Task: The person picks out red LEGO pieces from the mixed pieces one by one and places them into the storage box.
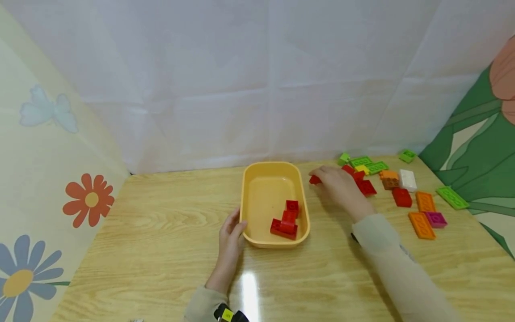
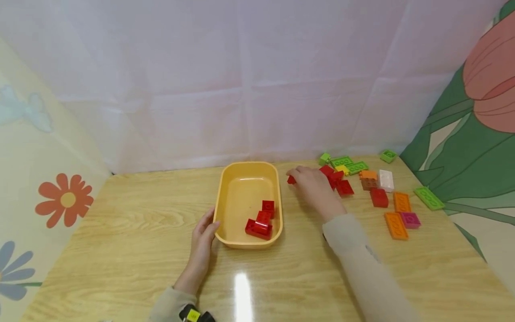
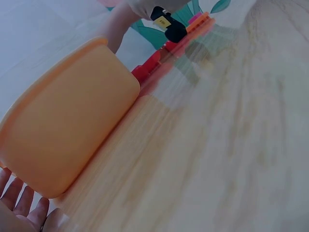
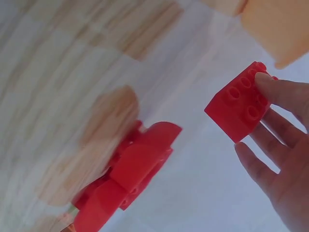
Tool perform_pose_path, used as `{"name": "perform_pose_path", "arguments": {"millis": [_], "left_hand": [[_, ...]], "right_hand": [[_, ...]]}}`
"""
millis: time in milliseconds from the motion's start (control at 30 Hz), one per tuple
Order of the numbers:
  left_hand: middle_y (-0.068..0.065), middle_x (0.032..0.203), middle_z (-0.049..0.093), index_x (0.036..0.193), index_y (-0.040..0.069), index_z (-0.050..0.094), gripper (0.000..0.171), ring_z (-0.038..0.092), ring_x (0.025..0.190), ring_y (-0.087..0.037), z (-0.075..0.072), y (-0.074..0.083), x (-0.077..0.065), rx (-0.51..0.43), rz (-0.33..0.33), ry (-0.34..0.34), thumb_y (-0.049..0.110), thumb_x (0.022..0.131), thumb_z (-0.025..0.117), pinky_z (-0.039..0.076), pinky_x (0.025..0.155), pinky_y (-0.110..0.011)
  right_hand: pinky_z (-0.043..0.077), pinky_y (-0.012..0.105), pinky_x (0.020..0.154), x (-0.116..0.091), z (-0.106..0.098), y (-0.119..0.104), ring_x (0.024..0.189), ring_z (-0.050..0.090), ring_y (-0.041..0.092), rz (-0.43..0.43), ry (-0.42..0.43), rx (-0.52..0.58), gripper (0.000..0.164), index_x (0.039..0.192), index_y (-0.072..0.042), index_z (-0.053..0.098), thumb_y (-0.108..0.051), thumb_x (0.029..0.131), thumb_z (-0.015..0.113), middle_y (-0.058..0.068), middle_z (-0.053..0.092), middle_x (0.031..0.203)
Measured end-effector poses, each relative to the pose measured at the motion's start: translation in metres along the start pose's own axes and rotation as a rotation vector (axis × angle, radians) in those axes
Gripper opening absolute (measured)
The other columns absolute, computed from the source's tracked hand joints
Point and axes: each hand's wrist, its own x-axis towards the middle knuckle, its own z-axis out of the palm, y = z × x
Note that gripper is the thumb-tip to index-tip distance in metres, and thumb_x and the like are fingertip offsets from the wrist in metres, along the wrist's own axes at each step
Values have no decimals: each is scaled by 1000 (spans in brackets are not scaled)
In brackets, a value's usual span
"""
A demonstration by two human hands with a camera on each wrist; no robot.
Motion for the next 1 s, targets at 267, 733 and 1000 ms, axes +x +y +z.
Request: {"name": "perform_pose_path", "arguments": {"millis": [267,733,1000], "left_hand": [[-28,142,44,137,-7,41,48,44,126,-28,1,-3,-2,10,-1,2,1,90,47,43,107,-37],[-28,140,47,136,-6,43,48,45,125,-28,1,-3,-2,31,7,12,2,90,49,45,101,-26],[-28,140,47,137,-6,43,47,44,127,-28,0,-2,-1,64,27,11,3,91,48,43,99,-20]], "right_hand": [[53,53,86,-10,-7,-9,100,61,35,7,74,-5,36,116,-5,62,-14,82,68,18,70,112],[56,50,73,-21,-28,-26,86,64,33,-34,250,-29,30,108,-7,65,-12,78,71,15,72,102],[56,50,76,-23,-40,-36,87,63,33,-66,289,-30,32,108,-7,65,-11,77,72,14,72,101]]}}
